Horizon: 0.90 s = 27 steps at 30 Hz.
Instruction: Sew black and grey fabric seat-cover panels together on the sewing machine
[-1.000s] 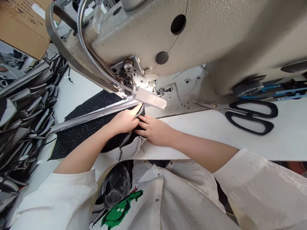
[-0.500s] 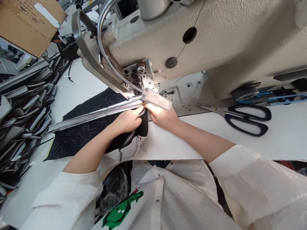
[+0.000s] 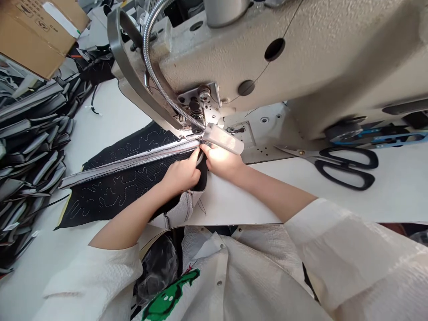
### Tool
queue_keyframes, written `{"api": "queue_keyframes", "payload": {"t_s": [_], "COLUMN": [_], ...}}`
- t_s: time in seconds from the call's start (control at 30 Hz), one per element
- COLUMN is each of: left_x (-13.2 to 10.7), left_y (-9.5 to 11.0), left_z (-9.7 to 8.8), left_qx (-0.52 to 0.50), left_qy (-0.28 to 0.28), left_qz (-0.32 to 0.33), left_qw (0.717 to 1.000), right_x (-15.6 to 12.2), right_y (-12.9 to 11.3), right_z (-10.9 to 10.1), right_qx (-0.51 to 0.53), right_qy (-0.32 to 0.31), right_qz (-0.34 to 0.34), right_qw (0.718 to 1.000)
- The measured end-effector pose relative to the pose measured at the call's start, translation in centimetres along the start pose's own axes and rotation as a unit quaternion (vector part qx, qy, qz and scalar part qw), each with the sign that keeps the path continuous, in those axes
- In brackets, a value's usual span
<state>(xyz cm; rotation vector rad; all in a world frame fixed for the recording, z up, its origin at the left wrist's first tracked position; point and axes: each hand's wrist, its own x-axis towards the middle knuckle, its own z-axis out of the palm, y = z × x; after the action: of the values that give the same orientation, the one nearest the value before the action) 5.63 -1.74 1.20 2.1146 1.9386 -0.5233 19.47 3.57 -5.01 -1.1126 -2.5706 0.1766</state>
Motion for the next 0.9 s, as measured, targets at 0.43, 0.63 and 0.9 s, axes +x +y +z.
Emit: {"api": "queue_keyframes", "payload": {"t_s": [0.43, 0.63, 0.9], "left_x": [-2.3, 0.4, -1.7], "left_y": [-1.5, -2.4, -0.8], "left_z": [-3.1, -2.8, -3.6], "left_qx": [0.000, -0.116, 0.067], "left_qy": [-0.124, -0.085, -0.116], "left_qz": [0.060, 0.062, 0.059], "left_qw": [0.990, 0.988, 0.989], "right_x": [-4.6, -3.8, -4.1], "right_y": [-0.5, -0.6, 0.7], "right_z": [-2.0, -0.3, -4.7], "right_qx": [0.206, 0.176, 0.270], "right_qy": [-0.096, -0.049, -0.149], "right_qz": [-0.323, -0.300, -0.300], "right_qw": [0.919, 0.936, 0.903]}}
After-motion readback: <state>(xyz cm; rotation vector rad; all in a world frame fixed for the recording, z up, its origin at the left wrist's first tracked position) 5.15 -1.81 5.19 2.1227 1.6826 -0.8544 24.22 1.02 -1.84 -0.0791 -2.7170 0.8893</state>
